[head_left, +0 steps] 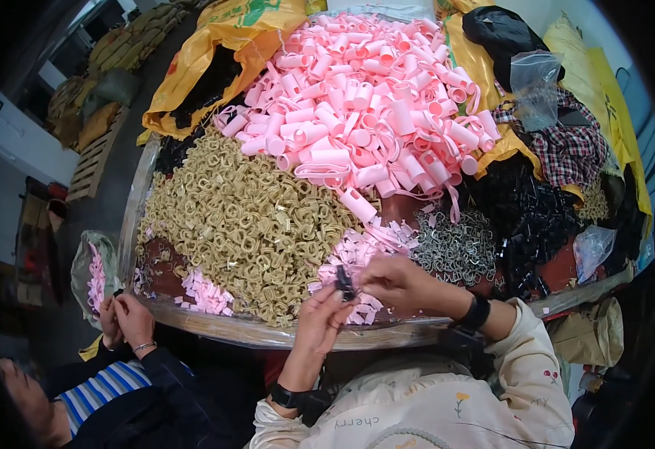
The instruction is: The person assembles components by hand by pressing a metal clip into a black plastic part and then sliding a pink plastic sleeve over it. This process is repeated multiple times, with the finished units being placed back onto the table.
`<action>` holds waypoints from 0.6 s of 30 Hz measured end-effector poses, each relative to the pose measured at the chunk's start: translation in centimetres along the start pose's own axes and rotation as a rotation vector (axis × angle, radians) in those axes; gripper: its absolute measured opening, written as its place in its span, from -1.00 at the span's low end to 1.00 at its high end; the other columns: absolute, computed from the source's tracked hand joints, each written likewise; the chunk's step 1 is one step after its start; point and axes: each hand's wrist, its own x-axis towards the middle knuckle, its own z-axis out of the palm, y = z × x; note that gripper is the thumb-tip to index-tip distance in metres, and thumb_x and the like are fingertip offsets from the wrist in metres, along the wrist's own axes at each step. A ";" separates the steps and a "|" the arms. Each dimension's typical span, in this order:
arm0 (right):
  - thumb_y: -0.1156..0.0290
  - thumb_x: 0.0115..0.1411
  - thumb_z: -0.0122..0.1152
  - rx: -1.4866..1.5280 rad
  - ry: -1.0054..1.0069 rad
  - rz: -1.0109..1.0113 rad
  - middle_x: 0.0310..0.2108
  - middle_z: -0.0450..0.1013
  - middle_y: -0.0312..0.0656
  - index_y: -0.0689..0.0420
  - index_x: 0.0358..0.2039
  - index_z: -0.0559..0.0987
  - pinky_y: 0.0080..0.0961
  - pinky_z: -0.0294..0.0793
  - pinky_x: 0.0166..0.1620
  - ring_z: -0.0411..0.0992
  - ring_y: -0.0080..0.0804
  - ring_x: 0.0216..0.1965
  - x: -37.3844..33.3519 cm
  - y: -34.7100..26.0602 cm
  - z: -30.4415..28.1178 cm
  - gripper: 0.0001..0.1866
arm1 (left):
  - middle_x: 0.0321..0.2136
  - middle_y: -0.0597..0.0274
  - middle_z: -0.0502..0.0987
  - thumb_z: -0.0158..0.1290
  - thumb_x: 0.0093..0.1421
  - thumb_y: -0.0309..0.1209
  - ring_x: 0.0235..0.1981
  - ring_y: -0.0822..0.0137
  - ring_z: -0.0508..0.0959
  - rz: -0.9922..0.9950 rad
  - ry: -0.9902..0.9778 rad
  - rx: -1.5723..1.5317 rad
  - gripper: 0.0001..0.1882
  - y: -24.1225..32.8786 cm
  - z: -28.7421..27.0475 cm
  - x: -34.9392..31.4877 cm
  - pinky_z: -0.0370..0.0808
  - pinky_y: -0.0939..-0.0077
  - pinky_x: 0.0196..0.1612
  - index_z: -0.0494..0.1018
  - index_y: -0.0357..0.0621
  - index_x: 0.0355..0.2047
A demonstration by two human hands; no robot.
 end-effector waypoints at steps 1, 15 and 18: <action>0.49 -0.08 0.14 0.001 -0.003 -0.005 -0.61 0.27 -0.26 0.12 -0.46 0.35 -0.58 0.24 -0.54 0.28 -0.44 -0.59 1.2 0.3 0.3 -0.83 | -0.36 0.08 0.45 -0.10 0.07 -0.56 -0.35 0.25 0.51 0.006 0.002 0.000 -0.76 0.2 -0.4 -0.1 0.51 0.60 -0.34 0.31 -0.38 -0.21; 0.45 0.00 0.07 0.331 0.079 0.375 -0.60 0.27 -0.35 0.15 -0.53 0.36 -0.67 0.24 -0.50 0.28 -0.58 -0.56 2.3 3.3 0.5 -0.91 | -0.36 0.08 0.45 -0.10 0.09 -0.46 -0.30 0.22 0.49 0.162 0.101 -0.086 -0.78 0.1 -0.7 0.8 0.49 0.52 -0.26 0.31 -0.36 -0.27; 0.44 0.03 0.06 0.882 0.091 0.546 -0.62 0.26 -0.38 0.15 -0.52 0.36 -0.73 0.22 -0.52 0.24 -0.66 -0.59 1.0 2.9 -0.2 -0.90 | -0.36 0.08 0.45 -0.08 0.09 -0.45 -0.27 0.23 0.48 0.134 0.055 -0.132 -0.77 0.0 -0.1 1.2 0.46 0.45 -0.18 0.31 -0.36 -0.27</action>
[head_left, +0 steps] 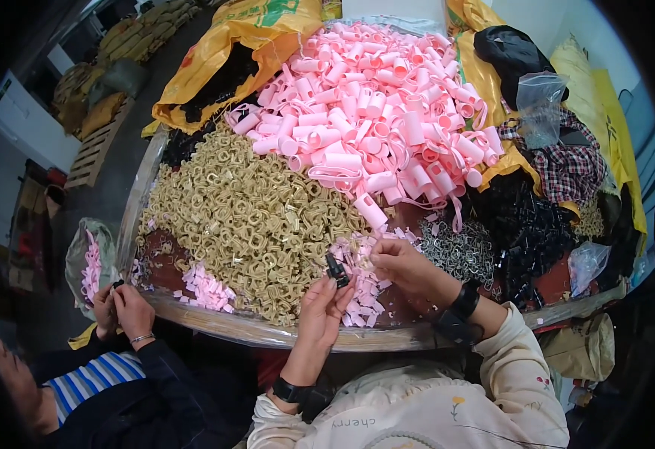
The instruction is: The person assembles components by hand by pressing a metal clip into a black plastic part and then sliding a pink plastic sleeve over it. This process is repeated multiple times, with the finished units being placed back onto the table.
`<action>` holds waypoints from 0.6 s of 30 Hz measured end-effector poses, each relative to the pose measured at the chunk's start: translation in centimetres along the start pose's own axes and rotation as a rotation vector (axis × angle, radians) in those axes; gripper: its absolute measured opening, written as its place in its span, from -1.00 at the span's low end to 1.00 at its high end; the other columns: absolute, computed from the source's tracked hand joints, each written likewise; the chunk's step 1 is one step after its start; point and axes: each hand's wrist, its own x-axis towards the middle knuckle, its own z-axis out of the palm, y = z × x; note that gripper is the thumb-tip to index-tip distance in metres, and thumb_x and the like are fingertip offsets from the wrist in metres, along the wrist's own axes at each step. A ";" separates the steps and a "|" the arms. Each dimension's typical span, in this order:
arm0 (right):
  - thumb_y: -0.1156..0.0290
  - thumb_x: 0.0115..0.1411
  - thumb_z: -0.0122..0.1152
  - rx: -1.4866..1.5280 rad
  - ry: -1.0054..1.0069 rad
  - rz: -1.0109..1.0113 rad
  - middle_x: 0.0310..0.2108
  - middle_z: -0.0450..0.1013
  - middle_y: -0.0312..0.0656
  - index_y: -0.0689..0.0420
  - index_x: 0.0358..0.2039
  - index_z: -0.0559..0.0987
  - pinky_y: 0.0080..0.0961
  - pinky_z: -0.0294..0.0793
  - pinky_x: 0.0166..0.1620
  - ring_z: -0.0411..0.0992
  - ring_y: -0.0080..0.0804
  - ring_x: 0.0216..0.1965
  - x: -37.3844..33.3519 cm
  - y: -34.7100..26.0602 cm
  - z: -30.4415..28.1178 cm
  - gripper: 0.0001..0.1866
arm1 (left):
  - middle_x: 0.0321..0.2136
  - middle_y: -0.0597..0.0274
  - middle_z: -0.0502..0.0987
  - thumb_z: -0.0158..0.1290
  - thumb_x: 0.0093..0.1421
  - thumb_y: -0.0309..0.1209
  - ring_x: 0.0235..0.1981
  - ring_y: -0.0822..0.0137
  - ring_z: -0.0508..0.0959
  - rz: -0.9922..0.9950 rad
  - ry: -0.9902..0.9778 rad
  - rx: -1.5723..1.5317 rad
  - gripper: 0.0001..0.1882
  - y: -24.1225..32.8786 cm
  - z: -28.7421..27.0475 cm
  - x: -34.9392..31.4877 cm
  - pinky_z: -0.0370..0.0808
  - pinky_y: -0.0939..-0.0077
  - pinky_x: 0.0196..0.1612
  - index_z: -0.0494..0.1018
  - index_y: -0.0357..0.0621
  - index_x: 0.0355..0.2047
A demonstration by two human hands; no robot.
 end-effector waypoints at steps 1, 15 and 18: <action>0.44 0.05 0.06 0.270 -0.020 0.099 -0.63 0.25 -0.40 0.15 -0.52 0.36 -0.76 0.21 -0.53 0.23 -0.70 -0.60 -0.4 -0.1 0.0 -0.90 | -0.36 0.08 0.45 -0.08 0.08 -0.44 -0.26 0.23 0.47 -0.018 -0.039 -0.036 -0.76 -0.2 0.4 0.2 0.43 0.41 -0.14 0.30 -0.36 -0.28; 0.45 0.05 0.03 -0.597 0.129 -0.293 -0.55 0.27 -0.33 0.18 -0.46 0.36 -0.70 0.20 -0.48 0.22 -0.63 -0.54 -2.1 0.1 1.4 -0.91 | -0.35 0.07 0.44 -0.06 0.07 -0.45 -0.30 0.32 0.47 -0.027 -0.144 -0.097 -0.77 -2.7 0.6 0.5 0.35 0.37 -0.04 0.31 -0.36 -0.29; 0.46 0.05 0.03 -1.050 0.160 -0.578 -0.54 0.26 -0.30 0.21 -0.47 0.37 -0.66 0.19 -0.46 0.22 -0.57 -0.52 -1.9 0.1 1.0 -0.91 | -0.35 0.07 0.44 -0.06 0.07 -0.46 -0.29 0.29 0.47 -0.023 -0.122 -0.068 -0.76 -2.7 0.7 0.5 0.39 0.41 -0.08 0.31 -0.36 -0.27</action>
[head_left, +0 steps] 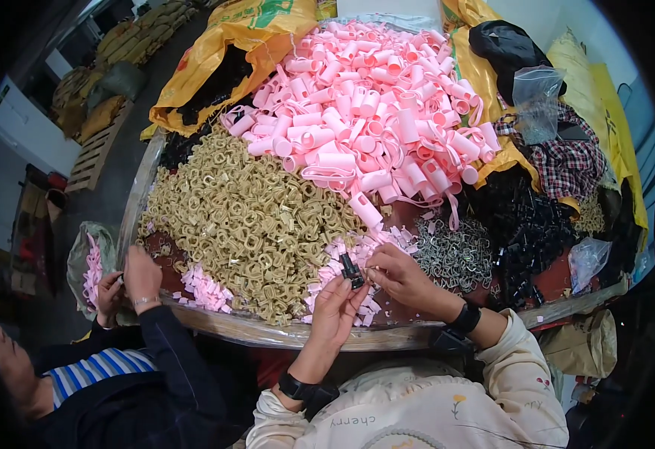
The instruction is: The person assembles components by hand by pressing a metal clip into a black plastic part and then sliding a pink plastic sleeve over it. This process is repeated multiple times, with the finished units being placed back onto the table.
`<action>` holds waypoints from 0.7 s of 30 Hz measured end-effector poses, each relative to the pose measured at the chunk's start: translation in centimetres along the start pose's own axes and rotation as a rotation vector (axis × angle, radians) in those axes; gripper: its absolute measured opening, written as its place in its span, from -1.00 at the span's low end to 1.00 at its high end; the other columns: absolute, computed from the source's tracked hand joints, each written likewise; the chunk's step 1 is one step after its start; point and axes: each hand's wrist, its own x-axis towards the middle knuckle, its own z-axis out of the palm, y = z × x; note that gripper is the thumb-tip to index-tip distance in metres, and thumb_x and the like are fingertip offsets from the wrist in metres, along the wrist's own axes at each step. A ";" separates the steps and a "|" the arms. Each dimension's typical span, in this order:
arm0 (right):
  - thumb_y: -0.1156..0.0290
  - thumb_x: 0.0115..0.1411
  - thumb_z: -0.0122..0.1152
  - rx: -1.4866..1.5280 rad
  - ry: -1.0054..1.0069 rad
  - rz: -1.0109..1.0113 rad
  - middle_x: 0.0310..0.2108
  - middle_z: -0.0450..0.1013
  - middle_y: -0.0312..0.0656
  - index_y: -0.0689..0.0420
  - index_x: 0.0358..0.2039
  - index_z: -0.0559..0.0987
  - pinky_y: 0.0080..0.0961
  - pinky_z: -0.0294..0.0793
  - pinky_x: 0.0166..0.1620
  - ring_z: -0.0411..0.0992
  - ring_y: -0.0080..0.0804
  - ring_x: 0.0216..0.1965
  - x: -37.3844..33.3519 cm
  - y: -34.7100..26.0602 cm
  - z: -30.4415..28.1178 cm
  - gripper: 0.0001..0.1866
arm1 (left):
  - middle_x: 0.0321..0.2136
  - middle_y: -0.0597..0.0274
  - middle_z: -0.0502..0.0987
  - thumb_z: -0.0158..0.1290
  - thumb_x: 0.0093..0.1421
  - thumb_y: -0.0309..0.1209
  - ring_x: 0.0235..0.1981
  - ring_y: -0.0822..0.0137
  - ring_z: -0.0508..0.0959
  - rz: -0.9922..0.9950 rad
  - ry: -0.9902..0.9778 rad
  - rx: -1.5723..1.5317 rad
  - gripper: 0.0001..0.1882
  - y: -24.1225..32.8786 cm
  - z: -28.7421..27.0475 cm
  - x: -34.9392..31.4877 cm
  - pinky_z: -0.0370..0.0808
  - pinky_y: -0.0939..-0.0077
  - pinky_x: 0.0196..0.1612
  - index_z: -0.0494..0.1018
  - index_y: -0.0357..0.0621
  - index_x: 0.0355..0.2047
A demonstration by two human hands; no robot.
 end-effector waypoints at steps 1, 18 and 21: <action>0.46 0.04 0.03 0.059 0.004 0.069 -0.55 0.26 -0.29 0.22 -0.48 0.38 -0.64 0.19 -0.46 0.21 -0.55 -0.52 -0.1 0.1 -0.4 -0.90 | -0.35 0.07 0.44 -0.06 0.07 -0.46 -0.29 0.29 0.47 0.000 -0.001 0.000 -0.76 0.1 0.0 0.0 0.39 0.41 -0.08 0.31 -0.36 -0.27; 0.41 0.03 0.08 0.471 -0.157 0.177 -0.62 0.24 -0.30 0.22 -0.52 0.43 -0.62 0.20 -0.50 0.21 -0.55 -0.57 0.4 -2.1 -1.0 -0.86 | -0.31 0.11 0.43 -0.07 0.08 -0.49 -0.32 0.31 0.49 -0.161 -0.054 0.081 -0.70 0.6 -0.1 -1.3 0.47 0.59 -0.24 0.29 -0.38 -0.18; 0.39 0.04 0.07 0.558 -0.112 0.290 -0.61 0.24 -0.31 0.22 -0.53 0.42 -0.61 0.20 -0.50 0.21 -0.56 -0.57 0.1 -2.4 -0.7 -0.85 | -0.31 0.10 0.43 -0.08 0.07 -0.50 -0.33 0.31 0.49 -0.171 -0.057 0.069 -0.72 0.5 0.1 -1.3 0.48 0.59 -0.25 0.29 -0.38 -0.19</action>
